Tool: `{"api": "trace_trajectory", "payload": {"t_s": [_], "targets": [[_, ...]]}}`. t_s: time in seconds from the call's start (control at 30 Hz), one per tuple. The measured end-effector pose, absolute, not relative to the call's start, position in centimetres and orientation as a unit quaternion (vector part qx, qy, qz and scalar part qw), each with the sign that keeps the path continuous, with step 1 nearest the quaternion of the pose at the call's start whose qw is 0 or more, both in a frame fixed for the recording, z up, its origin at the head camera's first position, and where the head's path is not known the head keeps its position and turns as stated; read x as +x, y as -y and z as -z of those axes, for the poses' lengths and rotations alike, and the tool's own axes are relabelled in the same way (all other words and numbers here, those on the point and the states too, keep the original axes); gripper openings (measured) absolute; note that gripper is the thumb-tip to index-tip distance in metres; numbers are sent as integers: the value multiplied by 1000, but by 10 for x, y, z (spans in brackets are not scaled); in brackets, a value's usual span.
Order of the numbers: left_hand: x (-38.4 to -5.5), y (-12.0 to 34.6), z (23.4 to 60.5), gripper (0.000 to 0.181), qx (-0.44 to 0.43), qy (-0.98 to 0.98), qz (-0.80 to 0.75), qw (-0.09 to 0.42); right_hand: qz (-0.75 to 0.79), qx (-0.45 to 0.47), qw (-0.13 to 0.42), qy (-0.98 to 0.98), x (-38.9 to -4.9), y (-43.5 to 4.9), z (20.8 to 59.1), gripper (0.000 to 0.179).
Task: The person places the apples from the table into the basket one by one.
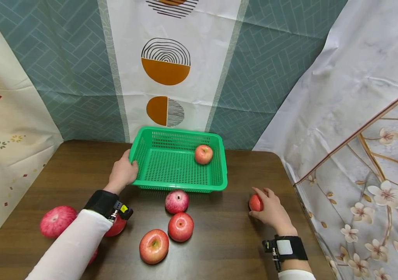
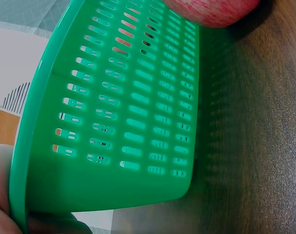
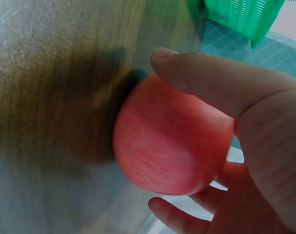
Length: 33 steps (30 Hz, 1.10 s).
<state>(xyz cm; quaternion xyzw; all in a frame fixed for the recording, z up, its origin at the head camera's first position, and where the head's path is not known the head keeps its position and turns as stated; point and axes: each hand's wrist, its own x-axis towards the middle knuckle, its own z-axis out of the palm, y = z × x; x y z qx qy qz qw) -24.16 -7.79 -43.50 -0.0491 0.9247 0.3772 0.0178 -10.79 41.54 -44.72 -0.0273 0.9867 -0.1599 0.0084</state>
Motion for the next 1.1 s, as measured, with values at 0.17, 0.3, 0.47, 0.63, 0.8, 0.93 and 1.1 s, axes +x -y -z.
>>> {"api": "trace_trajectory", "payload": {"t_s": [0.17,0.3,0.47,0.63,0.8,0.93,1.1], "targets": [[-240,77,436,54,-47,-924,-380,18,174,-27,-4,-984,-109,-418,459,76],[-240,78,437,55,-43,-923,-381,18,181,-13,-22,-983,-110,-419,466,66],[-242,79,436,55,-45,-925,-378,12,185,-1,-31,-982,-112,-417,469,62],[-242,78,435,55,-48,-925,-377,18,181,5,-33,-983,-112,-416,470,62],[-241,77,434,56,-48,-925,-377,18,182,6,-36,-983,-112,-415,471,63],[-241,77,433,56,-51,-925,-375,20,184,4,-38,-982,-111,-415,471,63],[-241,77,433,56,-50,-927,-372,17,184,0,-48,-982,-110,-414,471,62]]}}
